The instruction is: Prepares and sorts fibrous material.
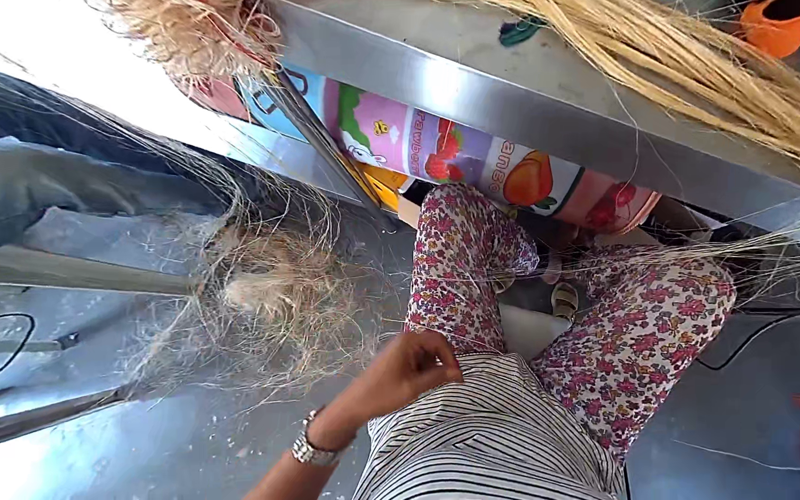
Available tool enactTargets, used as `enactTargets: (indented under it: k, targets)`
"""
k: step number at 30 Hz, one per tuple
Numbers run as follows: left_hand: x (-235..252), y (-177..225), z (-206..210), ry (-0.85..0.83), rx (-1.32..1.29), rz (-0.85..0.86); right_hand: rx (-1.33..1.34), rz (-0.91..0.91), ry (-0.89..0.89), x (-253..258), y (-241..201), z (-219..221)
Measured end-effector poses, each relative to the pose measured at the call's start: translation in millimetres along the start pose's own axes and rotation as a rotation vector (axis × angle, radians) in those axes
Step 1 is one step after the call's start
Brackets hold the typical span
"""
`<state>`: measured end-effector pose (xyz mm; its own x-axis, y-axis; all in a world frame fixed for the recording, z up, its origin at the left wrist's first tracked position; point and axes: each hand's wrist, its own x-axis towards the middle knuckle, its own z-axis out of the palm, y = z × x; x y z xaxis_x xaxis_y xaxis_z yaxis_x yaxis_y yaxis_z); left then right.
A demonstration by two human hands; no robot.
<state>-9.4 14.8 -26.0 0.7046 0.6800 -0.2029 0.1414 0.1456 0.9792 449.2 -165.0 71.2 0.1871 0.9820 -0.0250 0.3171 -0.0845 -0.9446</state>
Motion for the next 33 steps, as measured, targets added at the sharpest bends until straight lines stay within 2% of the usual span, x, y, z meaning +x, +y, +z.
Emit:
enactTargets:
  k: [2, 5, 9, 14, 16, 18, 23, 26, 30, 33]
  targets:
    - [-1.9, 3.8, 22.4, -0.076, -0.016, -0.026, -0.027, 0.095, -0.189, 13.0, -21.5, 54.3]
    - [1.6, 6.1, 42.9, -0.148, 0.141, -0.043, -0.156, 0.149, -0.371, 23.1, -7.8, 128.9]
    - [9.5, -0.6, 47.3, -0.261, 0.371, -0.002, -0.239, 0.378, -0.516, 39.6, 17.5, 176.2]
    - [16.2, 5.3, 38.4, -0.361, 0.488, -0.109, -0.044, 0.500, -0.471, 52.7, 28.8, 181.3]
    - [17.8, 4.8, 36.1, -0.351, 0.471, -0.061, -0.027, 0.493, -0.502, 55.3, 25.4, 182.7]
    - [19.1, 3.8, 32.3, -0.323, 0.421, -0.008, -0.023, 0.476, -0.571, 57.9, 22.8, 188.6]
    - [18.4, 6.6, 27.2, -0.224, 0.179, -0.047, -0.064, 0.446, -0.717, 67.2, 19.5, 208.5]
    - [17.5, 9.1, 22.2, -0.139, 0.040, -0.061, -0.059, 0.363, -0.689, 66.3, 21.7, 214.7]
    - [16.9, 12.6, 8.9, -0.045, -0.012, -0.069, 0.066, 0.304, -0.668, 70.4, 24.8, 202.4]
    - [16.2, 14.1, -5.2, -0.104, 0.011, -0.046, 0.236, 0.310, -0.548, 68.8, 20.5, 184.6]
